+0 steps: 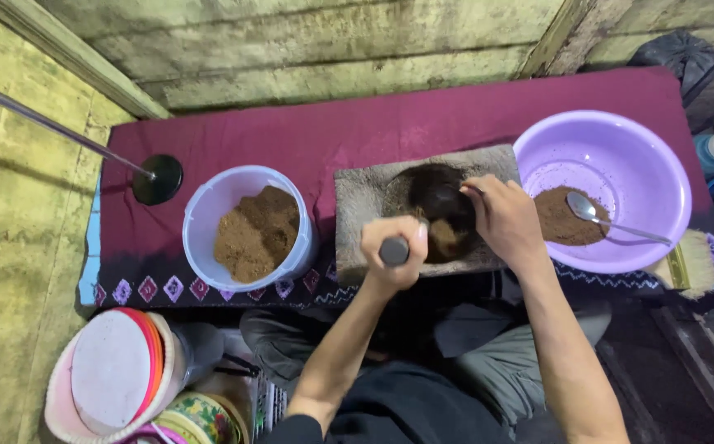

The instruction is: Grinding a brown substance in a stone mortar using a pestle and a spoon

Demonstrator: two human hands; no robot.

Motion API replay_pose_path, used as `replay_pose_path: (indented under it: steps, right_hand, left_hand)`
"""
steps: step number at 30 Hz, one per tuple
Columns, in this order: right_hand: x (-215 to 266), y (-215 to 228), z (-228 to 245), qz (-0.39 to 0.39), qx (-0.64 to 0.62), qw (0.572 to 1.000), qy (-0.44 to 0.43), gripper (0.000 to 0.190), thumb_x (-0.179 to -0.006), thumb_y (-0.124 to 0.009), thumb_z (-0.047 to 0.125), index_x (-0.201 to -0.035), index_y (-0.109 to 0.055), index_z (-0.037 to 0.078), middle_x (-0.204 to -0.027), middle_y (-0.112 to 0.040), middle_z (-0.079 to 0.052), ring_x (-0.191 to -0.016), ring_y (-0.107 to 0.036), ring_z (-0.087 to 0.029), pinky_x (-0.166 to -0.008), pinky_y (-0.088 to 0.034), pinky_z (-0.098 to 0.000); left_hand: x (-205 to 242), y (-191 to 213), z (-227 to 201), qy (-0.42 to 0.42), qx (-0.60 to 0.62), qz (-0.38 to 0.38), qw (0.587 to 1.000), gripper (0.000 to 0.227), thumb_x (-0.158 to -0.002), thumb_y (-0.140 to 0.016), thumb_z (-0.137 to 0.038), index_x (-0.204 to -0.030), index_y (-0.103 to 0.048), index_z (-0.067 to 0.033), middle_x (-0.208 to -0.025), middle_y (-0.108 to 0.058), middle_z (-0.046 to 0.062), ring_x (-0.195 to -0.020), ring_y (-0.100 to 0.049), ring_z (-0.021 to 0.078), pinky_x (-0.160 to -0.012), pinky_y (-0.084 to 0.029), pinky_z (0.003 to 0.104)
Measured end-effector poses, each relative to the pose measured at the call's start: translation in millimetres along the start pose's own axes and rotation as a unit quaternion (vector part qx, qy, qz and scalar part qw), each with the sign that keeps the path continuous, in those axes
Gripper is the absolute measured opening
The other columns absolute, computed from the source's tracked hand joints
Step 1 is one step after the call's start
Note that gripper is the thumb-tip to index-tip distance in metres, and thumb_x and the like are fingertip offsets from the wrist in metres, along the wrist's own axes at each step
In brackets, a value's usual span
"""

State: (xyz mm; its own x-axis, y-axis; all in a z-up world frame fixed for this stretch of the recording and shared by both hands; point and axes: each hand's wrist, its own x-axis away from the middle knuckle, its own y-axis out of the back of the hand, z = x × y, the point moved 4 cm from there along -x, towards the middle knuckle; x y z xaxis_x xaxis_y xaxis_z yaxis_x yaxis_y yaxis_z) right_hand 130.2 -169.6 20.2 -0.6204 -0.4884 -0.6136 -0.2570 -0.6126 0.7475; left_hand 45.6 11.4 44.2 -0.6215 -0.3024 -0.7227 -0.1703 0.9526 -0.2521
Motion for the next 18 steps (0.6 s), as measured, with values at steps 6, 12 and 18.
replay_pose_path:
  steps: [6, 12, 18]
  right_hand:
    - [-6, 4, 16, 0.151, -0.156, 0.971, -0.104, 0.009, -0.101, -0.061, 0.01, -0.099, -0.069, 0.01, -0.08, -0.072, -0.012, -0.082, -0.07, -0.039, -0.072, -0.053, -0.0447]
    - [-9, 5, 7, 0.085, -0.204, 0.967, -0.123, 0.01, -0.105, -0.062, 0.013, -0.105, -0.072, 0.014, -0.091, -0.076, -0.008, -0.09, -0.073, -0.033, -0.077, -0.056, -0.0385]
    - [-11, 8, 15, 0.075, -0.17, 0.983, -0.016, 0.019, -0.098, -0.064, 0.002, -0.105, -0.075, 0.017, -0.093, -0.078, 0.004, -0.085, -0.074, -0.024, -0.073, -0.052, -0.0312]
  left_hand:
    - [-28, 4, -29, -0.036, 0.004, -0.022, 0.999, 0.033, -0.085, -0.066, 0.004, -0.058, -0.055, -0.0099, -0.047, -0.052, 0.002, -0.041, -0.039, 0.0113, -0.042, -0.039, 0.025]
    - [-23, 6, -62, -0.043, 0.042, 0.009, 0.998, 0.039, -0.083, -0.062, 0.011, -0.054, -0.045, -0.0092, -0.045, -0.043, 0.003, -0.038, -0.033, 0.0164, -0.041, -0.042, 0.026]
    - [20, 2, -9, 0.004, 0.035, -0.006, 0.999, 0.037, -0.085, -0.065, 0.003, -0.054, -0.054, -0.0118, -0.047, -0.051, -0.001, -0.039, -0.04, 0.0137, -0.045, -0.044, 0.023]
